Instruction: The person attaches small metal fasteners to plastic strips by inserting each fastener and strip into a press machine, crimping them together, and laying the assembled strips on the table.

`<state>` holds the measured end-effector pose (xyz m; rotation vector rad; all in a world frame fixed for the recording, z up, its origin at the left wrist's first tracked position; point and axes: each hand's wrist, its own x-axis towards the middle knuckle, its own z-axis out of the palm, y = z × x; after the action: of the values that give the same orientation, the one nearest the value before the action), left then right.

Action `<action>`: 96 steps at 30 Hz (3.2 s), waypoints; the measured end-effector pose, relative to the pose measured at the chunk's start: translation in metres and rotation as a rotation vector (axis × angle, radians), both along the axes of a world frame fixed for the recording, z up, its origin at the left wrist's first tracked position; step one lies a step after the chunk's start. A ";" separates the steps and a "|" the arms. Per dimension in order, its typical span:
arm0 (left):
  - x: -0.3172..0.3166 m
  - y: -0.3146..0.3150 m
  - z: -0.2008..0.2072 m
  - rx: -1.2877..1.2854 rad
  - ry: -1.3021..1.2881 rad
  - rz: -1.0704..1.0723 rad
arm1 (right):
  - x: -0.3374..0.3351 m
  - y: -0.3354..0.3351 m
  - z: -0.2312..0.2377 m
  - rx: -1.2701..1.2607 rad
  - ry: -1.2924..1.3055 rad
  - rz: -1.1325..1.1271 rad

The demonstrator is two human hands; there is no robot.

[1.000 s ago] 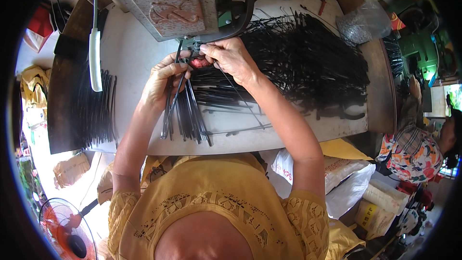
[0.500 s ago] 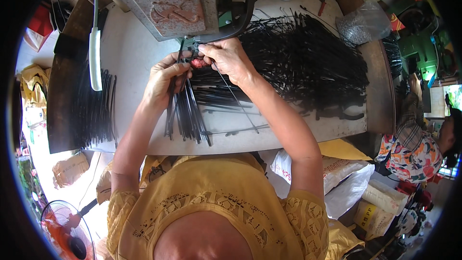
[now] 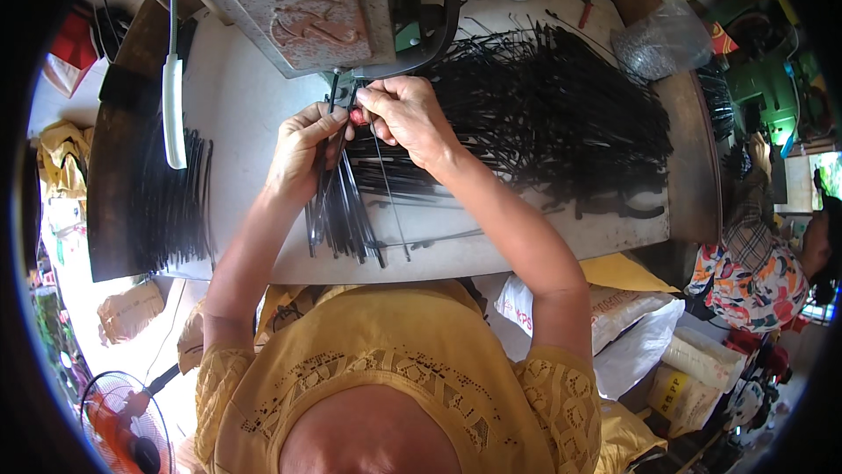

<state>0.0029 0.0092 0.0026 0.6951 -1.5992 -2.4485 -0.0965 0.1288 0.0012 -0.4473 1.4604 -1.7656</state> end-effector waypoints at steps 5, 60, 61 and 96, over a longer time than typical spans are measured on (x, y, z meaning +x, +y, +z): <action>-0.005 0.003 -0.005 -0.012 0.032 0.033 | 0.002 -0.008 -0.003 0.015 0.030 -0.038; -0.026 0.031 -0.021 -1.893 0.213 -0.384 | -0.040 0.066 -0.004 0.881 1.504 0.202; -0.029 0.031 -0.023 -1.880 0.232 -0.402 | -0.042 0.067 -0.005 0.883 1.503 0.202; 0.006 -0.003 0.014 -0.589 -0.045 -0.010 | -0.016 0.019 0.007 0.174 0.285 0.086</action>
<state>0.0086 0.0062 0.0166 0.6342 -2.1857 -1.8112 -0.1123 0.1473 0.0079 -0.6808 1.7489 -1.5376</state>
